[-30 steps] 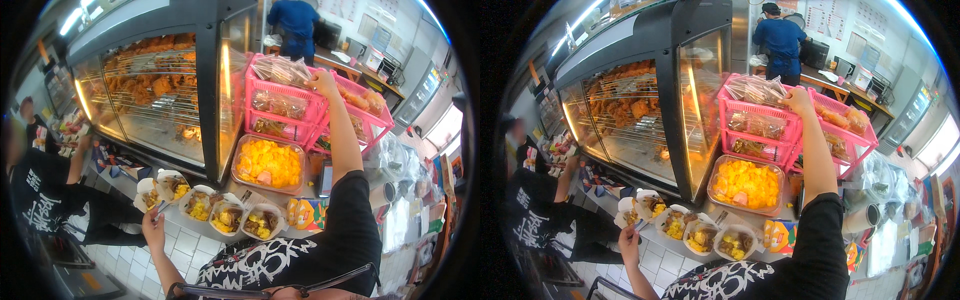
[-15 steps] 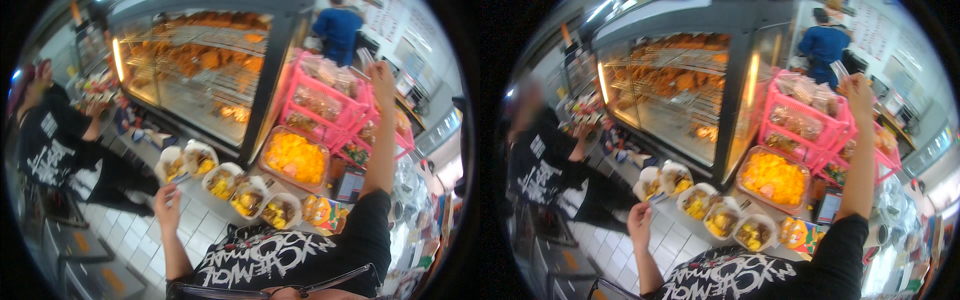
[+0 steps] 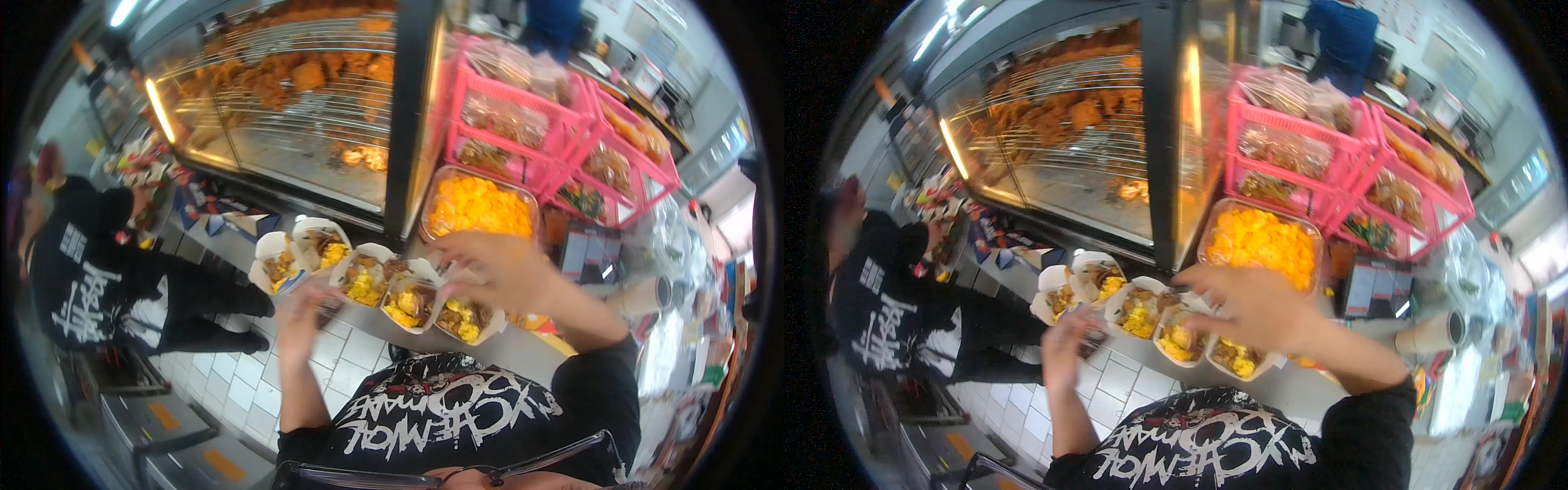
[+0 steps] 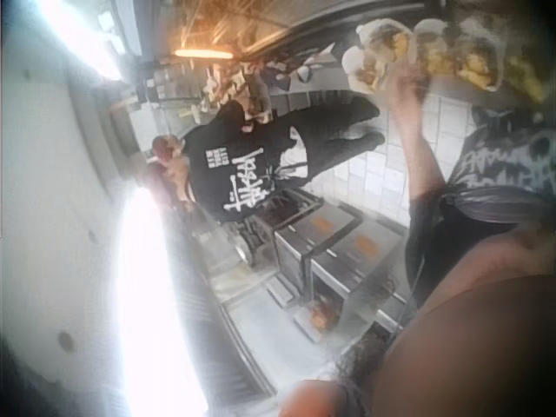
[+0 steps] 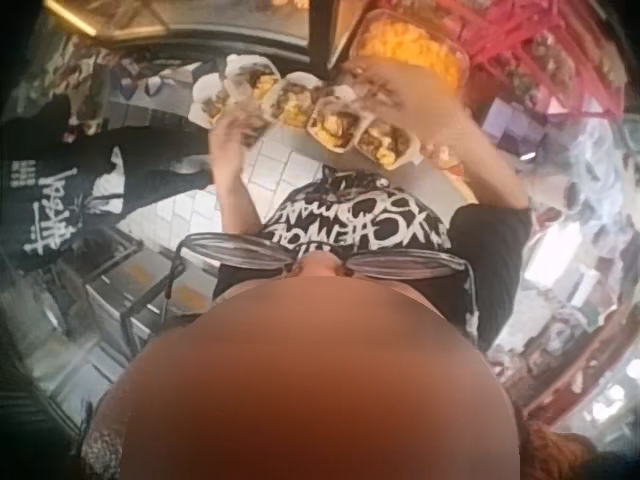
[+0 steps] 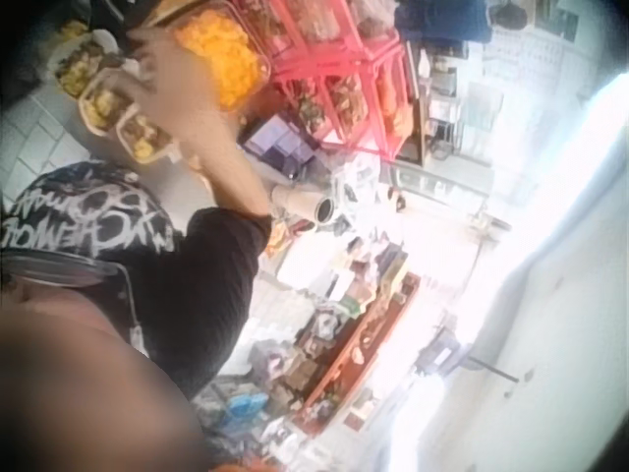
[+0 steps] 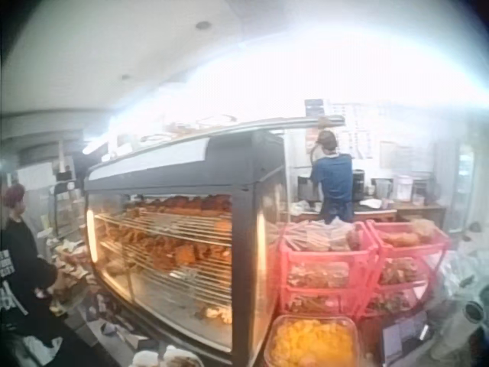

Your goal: The person scoops scrambled eggs from a metal tray into several open paper taco boxes lined with paper. They then add a small bag of salad to each box and fold the boxes closed. The person works at a stainless steel counter in a commercial kitchen.

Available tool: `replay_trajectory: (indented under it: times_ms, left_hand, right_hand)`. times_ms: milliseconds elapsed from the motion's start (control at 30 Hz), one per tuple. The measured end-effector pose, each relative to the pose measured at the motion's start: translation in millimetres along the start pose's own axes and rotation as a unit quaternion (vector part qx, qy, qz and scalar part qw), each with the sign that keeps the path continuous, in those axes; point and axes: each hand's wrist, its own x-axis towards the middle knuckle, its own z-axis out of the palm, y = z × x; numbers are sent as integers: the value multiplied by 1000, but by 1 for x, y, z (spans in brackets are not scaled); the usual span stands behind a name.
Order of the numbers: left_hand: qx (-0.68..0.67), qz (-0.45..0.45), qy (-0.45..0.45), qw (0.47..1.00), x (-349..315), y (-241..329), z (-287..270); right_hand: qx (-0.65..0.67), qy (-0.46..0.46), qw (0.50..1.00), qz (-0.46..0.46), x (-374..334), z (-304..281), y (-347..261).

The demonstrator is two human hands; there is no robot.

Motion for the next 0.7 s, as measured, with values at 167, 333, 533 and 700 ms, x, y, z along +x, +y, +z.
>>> replay_trajectory:
  times_ms: [167, 333, 533, 700]
  left_hand:
    - [352, 85, 248, 899, 55, -22, -51]
    - [437, 123, 102, 885, 57, -47, 35]
    - [456, -28, 18, 889, 76, -97, 122]
    - [425, -9, 57, 903, 97, -165, 72]
  right_hand:
    - [-138, 214, 931, 261, -105, -111, 25]
    - [-374, 304, 813, 327, -232, -228, 59]
    - [-410, 224, 736, 490, -322, -346, 224]
    - [-263, -263, 622, 689, -361, -349, 351]
